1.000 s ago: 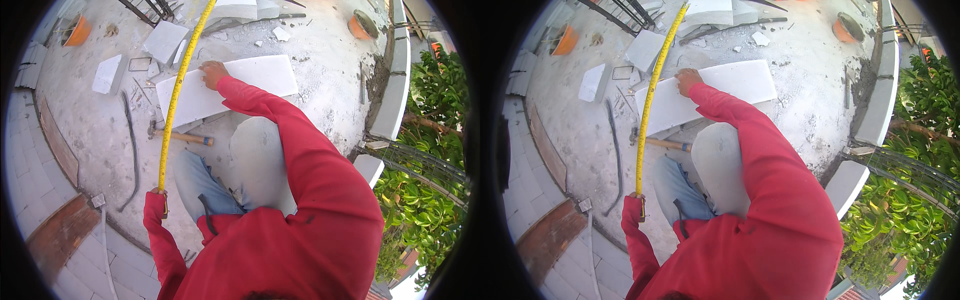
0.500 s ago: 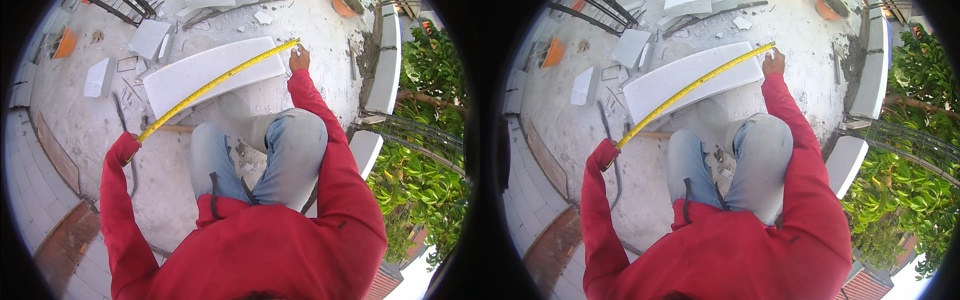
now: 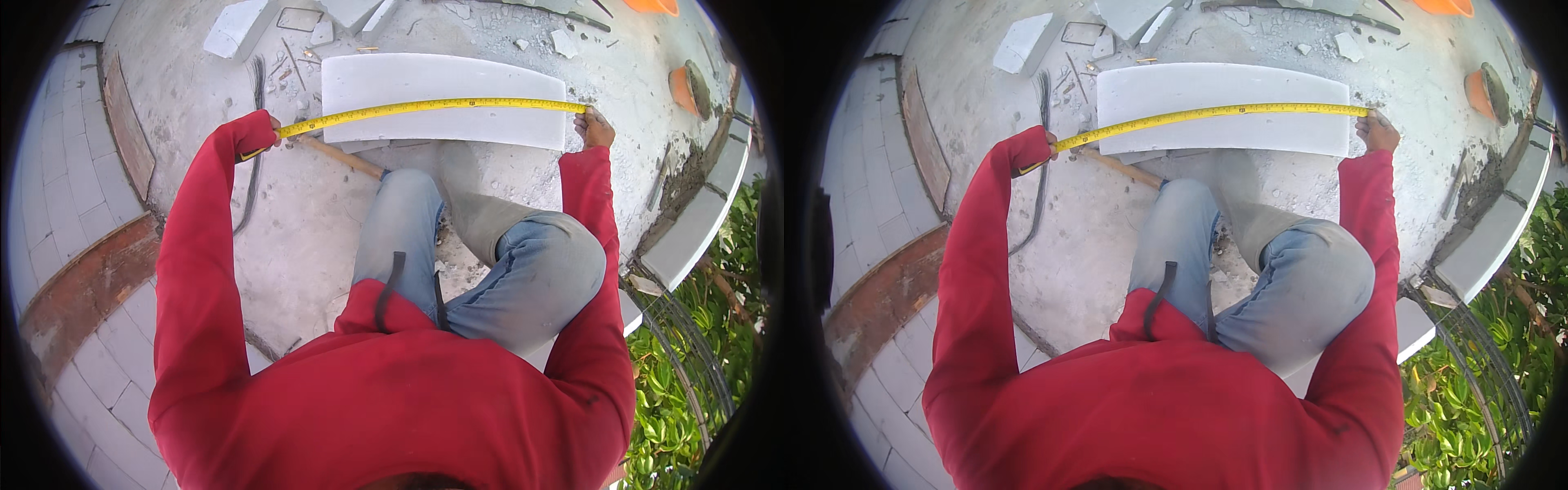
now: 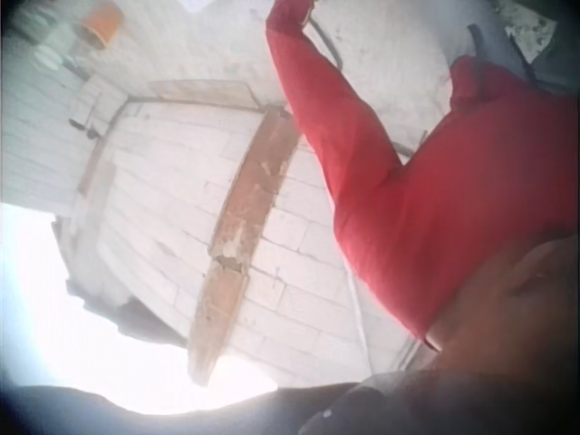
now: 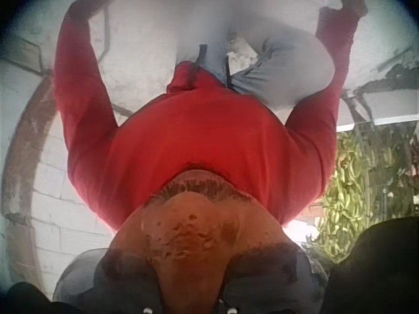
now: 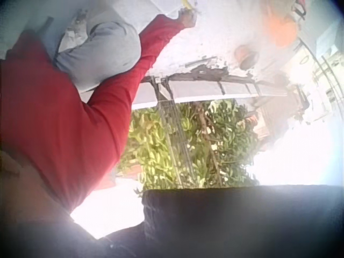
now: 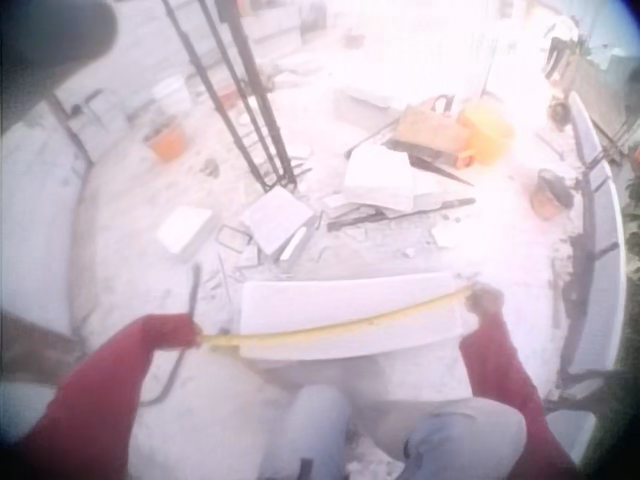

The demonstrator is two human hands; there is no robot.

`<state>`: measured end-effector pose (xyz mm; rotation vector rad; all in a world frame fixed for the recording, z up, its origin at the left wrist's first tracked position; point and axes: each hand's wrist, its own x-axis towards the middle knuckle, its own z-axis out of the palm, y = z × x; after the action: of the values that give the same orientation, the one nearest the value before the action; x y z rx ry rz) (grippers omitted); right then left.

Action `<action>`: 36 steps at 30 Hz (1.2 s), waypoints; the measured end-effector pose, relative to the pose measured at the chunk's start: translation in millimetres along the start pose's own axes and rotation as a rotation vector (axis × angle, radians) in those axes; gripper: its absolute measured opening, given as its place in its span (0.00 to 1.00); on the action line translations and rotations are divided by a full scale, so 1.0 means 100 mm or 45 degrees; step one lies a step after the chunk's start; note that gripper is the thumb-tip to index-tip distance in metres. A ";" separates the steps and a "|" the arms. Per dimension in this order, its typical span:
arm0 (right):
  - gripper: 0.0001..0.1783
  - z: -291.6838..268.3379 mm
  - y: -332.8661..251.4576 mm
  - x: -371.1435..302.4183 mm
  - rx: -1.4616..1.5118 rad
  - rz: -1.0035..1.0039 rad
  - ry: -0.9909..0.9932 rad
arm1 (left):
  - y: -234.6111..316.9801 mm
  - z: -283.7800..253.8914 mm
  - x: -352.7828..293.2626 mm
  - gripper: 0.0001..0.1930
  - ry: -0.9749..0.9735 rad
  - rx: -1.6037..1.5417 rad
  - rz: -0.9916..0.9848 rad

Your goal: The person applies cement mortar to a low wall using a trowel, then measures the wall and a white tile with a tape measure. Finally, the person uses a hand saw to cut the tile to size.

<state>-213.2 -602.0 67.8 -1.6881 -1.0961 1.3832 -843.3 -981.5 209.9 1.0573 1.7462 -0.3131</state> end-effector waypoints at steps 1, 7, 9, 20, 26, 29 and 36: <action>0.15 -0.03 0.03 0.04 0.001 0.028 0.015 | 0.01 -0.02 0.05 0.12 -0.009 -0.018 -0.005; 0.15 -0.08 0.19 0.10 0.024 0.136 0.059 | 0.21 -0.16 0.20 0.15 -0.053 -0.005 -0.050; 0.14 -0.15 0.15 0.19 0.125 0.166 0.044 | 0.30 -0.17 0.18 0.16 -0.070 -0.052 -0.051; 0.09 -0.63 0.14 0.65 0.085 0.324 0.152 | 0.20 -0.38 0.08 0.26 -0.171 0.018 0.070; 0.07 -0.58 0.28 0.50 0.131 0.409 0.248 | 0.09 -0.22 0.17 0.33 -0.158 0.025 0.030; 0.07 -0.55 0.30 0.46 0.078 0.399 0.300 | 0.06 -0.12 0.26 0.30 -0.121 -0.010 -0.056; 0.07 -0.34 0.19 0.30 0.092 0.411 0.347 | -0.19 0.12 0.39 0.27 0.165 0.147 0.156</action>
<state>-174.0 -582.1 45.3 -1.9925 -0.6342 1.3138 -854.0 -980.2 165.9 1.2871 1.7855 -0.2761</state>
